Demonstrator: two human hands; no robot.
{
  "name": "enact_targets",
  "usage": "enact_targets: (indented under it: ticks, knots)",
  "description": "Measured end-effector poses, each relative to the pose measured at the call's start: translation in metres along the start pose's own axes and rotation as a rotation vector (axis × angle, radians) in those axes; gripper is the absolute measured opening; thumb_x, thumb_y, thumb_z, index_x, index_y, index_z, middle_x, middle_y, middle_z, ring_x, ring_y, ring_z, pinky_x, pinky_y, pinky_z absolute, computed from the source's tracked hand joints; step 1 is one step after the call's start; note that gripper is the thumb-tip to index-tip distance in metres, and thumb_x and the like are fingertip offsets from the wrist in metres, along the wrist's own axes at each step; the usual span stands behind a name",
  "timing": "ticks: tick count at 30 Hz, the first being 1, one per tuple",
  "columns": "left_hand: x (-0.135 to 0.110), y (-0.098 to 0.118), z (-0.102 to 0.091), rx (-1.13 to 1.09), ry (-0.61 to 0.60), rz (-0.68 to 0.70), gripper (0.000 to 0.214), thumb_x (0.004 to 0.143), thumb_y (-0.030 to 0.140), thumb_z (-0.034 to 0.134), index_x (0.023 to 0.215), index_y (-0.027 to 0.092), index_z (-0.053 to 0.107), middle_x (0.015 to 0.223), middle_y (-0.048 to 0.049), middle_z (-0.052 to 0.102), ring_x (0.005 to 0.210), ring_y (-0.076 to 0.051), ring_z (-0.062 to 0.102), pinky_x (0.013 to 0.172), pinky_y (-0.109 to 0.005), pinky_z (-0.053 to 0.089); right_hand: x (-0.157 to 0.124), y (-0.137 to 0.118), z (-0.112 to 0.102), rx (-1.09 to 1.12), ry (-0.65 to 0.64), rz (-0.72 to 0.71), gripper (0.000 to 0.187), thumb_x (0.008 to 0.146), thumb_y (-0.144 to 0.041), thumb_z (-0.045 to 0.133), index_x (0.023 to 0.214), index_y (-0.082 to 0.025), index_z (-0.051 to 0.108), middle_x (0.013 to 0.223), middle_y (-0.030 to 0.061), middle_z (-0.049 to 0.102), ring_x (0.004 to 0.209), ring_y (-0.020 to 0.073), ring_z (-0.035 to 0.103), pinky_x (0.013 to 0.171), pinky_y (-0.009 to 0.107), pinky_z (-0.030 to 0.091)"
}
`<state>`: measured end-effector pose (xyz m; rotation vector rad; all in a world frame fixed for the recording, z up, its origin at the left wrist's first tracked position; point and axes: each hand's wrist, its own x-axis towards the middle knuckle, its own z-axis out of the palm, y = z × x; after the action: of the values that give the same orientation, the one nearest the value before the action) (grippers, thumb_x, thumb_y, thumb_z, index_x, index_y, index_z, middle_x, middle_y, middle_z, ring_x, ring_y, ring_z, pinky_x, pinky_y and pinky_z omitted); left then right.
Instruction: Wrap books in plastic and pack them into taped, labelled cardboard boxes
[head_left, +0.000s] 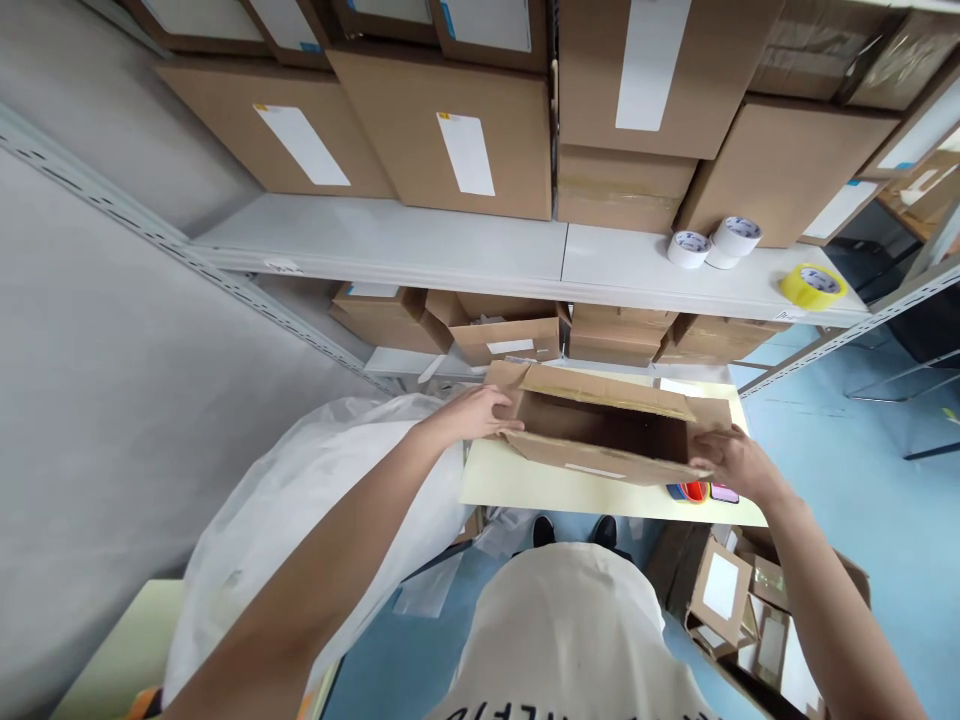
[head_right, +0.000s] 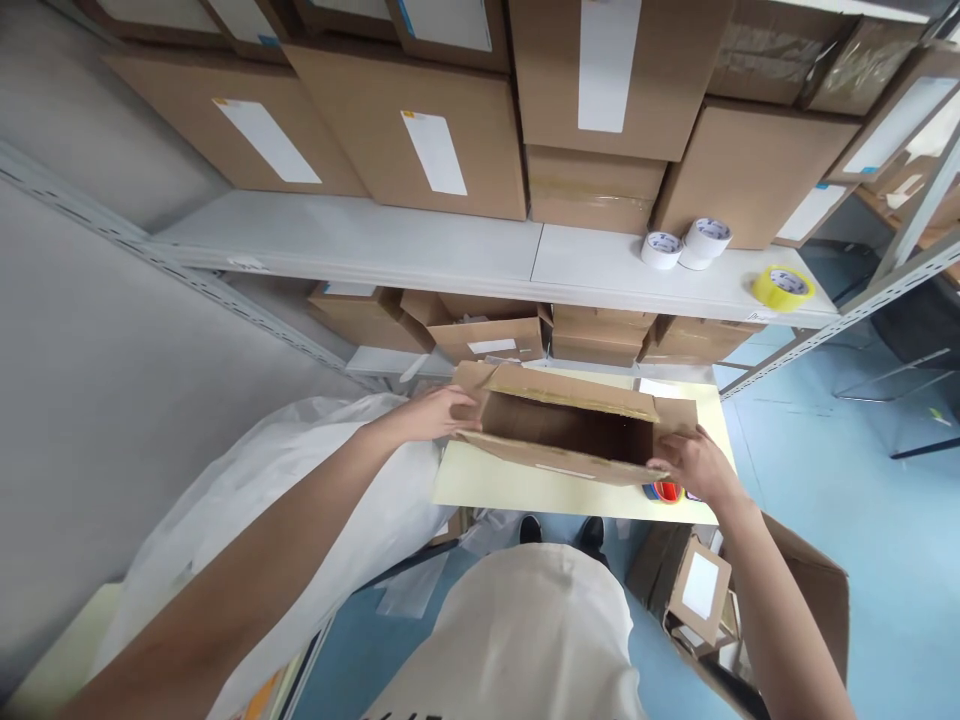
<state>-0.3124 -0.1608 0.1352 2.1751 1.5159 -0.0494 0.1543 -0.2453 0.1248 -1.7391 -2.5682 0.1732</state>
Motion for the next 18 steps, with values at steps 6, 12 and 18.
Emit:
enact_targets:
  ticks: [6, 12, 18]
  knots:
    - [-0.015, 0.017, 0.037, -0.101, -0.052, -0.055, 0.116, 0.038, 0.064, 0.084, 0.139, 0.017, 0.051, 0.14, -0.0203, 0.051, 0.127, -0.041, 0.054, 0.099, -0.042, 0.048, -0.012, -0.015, 0.028, 0.142, -0.252, 0.104, 0.105, 0.064, -0.071, 0.072, 0.15, -0.018, 0.043, 0.16, 0.02, 0.032, 0.146, 0.0419, 0.032, 0.114, 0.06, 0.033]
    - [-0.022, 0.041, 0.094, -0.147, 0.25, -0.125, 0.147, 0.035, 0.049, 0.091, 0.155, 0.011, 0.015, 0.15, -0.0282, 0.033, 0.14, -0.047, 0.035, 0.111, -0.053, 0.038, -0.019, -0.04, 0.058, 0.113, -0.118, 0.138, 0.115, 0.066, -0.067, 0.074, 0.157, -0.015, 0.026, 0.166, 0.0242, 0.006, 0.151, 0.0463, 0.009, 0.113, 0.068, 0.026]
    - [-0.028, 0.041, 0.092, -0.161, 0.205, -0.112, 0.148, 0.04, 0.051, 0.089, 0.156, 0.009, 0.007, 0.152, -0.0294, 0.029, 0.141, -0.049, 0.031, 0.11, -0.056, 0.038, 0.017, -0.026, 0.021, 0.041, 0.008, -0.094, 0.076, 0.087, -0.058, 0.056, 0.152, -0.023, 0.039, 0.158, 0.0167, 0.039, 0.145, 0.0375, 0.036, 0.119, 0.066, 0.017]
